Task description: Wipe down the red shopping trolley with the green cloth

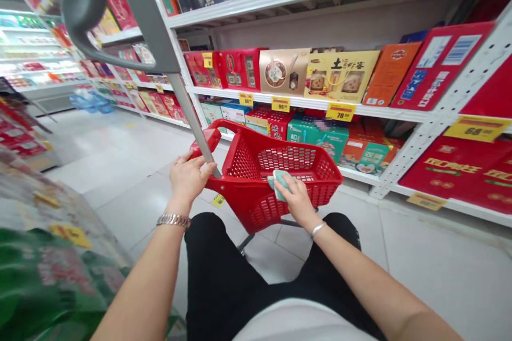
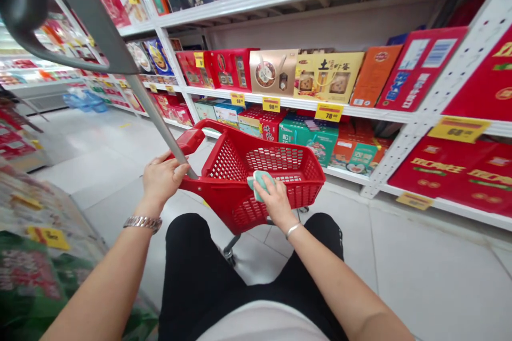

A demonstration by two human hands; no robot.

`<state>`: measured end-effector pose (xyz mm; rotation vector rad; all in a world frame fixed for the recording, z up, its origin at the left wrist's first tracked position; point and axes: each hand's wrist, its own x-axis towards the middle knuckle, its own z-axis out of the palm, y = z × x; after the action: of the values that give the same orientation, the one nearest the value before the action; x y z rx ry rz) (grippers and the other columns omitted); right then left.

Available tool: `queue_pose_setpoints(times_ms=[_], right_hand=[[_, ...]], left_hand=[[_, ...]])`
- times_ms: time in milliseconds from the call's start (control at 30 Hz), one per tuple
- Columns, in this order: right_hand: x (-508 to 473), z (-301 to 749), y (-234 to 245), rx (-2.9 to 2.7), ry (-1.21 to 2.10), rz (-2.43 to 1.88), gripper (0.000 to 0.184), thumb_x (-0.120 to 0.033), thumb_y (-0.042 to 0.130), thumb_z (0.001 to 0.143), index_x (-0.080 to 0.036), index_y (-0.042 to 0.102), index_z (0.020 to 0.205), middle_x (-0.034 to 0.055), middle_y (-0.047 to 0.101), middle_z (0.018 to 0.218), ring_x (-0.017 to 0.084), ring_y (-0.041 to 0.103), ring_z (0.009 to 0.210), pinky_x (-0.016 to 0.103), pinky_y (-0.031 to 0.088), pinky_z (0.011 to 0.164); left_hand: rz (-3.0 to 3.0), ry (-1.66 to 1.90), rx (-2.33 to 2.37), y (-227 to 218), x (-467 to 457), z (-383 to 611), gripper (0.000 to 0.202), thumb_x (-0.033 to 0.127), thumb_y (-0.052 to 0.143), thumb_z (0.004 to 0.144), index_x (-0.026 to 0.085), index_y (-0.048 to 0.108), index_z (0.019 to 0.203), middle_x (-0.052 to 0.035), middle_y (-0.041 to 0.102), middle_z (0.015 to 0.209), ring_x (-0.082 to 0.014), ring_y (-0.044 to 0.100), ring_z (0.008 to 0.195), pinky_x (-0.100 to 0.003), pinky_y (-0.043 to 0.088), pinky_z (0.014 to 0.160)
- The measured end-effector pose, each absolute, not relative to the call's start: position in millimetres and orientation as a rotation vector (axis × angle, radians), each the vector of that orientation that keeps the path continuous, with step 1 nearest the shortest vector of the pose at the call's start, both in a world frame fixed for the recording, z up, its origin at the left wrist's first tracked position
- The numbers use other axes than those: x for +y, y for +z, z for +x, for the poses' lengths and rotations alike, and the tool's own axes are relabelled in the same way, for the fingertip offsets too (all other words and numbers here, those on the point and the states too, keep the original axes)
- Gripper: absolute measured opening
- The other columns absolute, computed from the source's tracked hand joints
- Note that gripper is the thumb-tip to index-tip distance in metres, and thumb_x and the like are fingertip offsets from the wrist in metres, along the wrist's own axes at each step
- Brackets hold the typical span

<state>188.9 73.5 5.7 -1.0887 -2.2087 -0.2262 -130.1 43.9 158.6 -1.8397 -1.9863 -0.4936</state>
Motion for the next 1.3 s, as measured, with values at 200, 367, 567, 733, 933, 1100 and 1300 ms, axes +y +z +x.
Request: queue_pose_setpoints(times_ms=[200,367,567,733,933,1100,1300], right_hand=[[54.2,116.2,49.6,-2.251,-0.061,-1.062,0.066,-0.009,0.056,0.087,-0.030,0.047,0.150,0.0098,0.045,0.154,0.030,0.047,0.120,0.050,0.036,0.103],[52.7,110.1,68.5,-2.308,-0.015,-1.005,0.069,-0.009,0.057,0.083,-0.027,0.047,0.150,0.0087,0.048,0.152,0.032,0.046,0.119,0.049,0.038,0.101],[86.9,204.5,31.5,-2.314,0.020,-1.060,0.076,0.004,0.051,0.074,-0.029,0.054,0.143,0.0087,0.056,0.144,0.027,0.052,0.124,0.043,0.043,0.100],[122.5,285.0,27.7,-2.125,0.068,-1.403,0.080,0.005,0.051,0.062,-0.024,0.061,0.136,0.0108,0.059,0.134,0.026,0.059,0.117,0.036,0.049,0.093],[132.6,263.8,69.8,-2.066,-0.018,-1.360,0.064,0.001,0.045,0.071,-0.020,0.066,0.128,0.0110,0.066,0.119,0.027,0.055,0.113,0.038,0.039,0.095],[111.3,212.3,65.7,-2.327,0.017,-1.233,0.065,-0.002,0.051,0.074,-0.026,0.062,0.133,0.0092,0.063,0.127,0.026,0.052,0.115,0.040,0.031,0.097],[108.4,202.5,74.2,-2.485,0.176,-1.364,0.044,-0.046,0.061,0.090,-0.031,0.061,0.132,0.0083,0.065,0.120,0.026,0.056,0.110,0.037,0.032,0.089]], left_hand=[[-1.847,-0.474,-1.989,158.5,47.3,-134.1,0.049,0.041,0.035,0.092,0.020,0.079,0.101,-0.0098,0.079,0.106,-0.0328,0.057,0.129,-0.045,0.046,0.100],[-1.842,-0.490,-1.986,156.8,47.8,-138.4,0.050,0.041,0.035,0.092,0.018,0.079,0.101,-0.0120,0.079,0.101,-0.0349,0.058,0.126,-0.047,0.047,0.100],[-1.830,-0.511,-1.983,152.8,45.5,-138.3,0.048,0.043,0.038,0.092,0.018,0.079,0.103,-0.0125,0.079,0.099,-0.0356,0.057,0.127,-0.047,0.046,0.099],[-1.776,-0.506,-2.009,153.6,43.1,-124.6,0.047,0.047,0.041,0.092,0.021,0.078,0.106,-0.0135,0.079,0.102,-0.0358,0.055,0.129,-0.054,0.032,0.110],[-1.786,-0.496,-2.019,154.7,42.5,-114.6,0.046,0.048,0.042,0.094,0.023,0.077,0.109,-0.0127,0.079,0.106,-0.0351,0.054,0.130,-0.055,0.028,0.111],[-1.793,-0.449,-1.981,154.3,42.9,-116.6,0.045,0.049,0.040,0.095,0.026,0.076,0.110,-0.0096,0.079,0.106,-0.0334,0.055,0.129,-0.051,0.033,0.109],[-1.780,-0.464,-2.005,157.2,43.7,-114.3,0.043,0.046,0.042,0.095,0.025,0.077,0.109,-0.0099,0.079,0.109,-0.0342,0.054,0.131,-0.055,0.029,0.112]])
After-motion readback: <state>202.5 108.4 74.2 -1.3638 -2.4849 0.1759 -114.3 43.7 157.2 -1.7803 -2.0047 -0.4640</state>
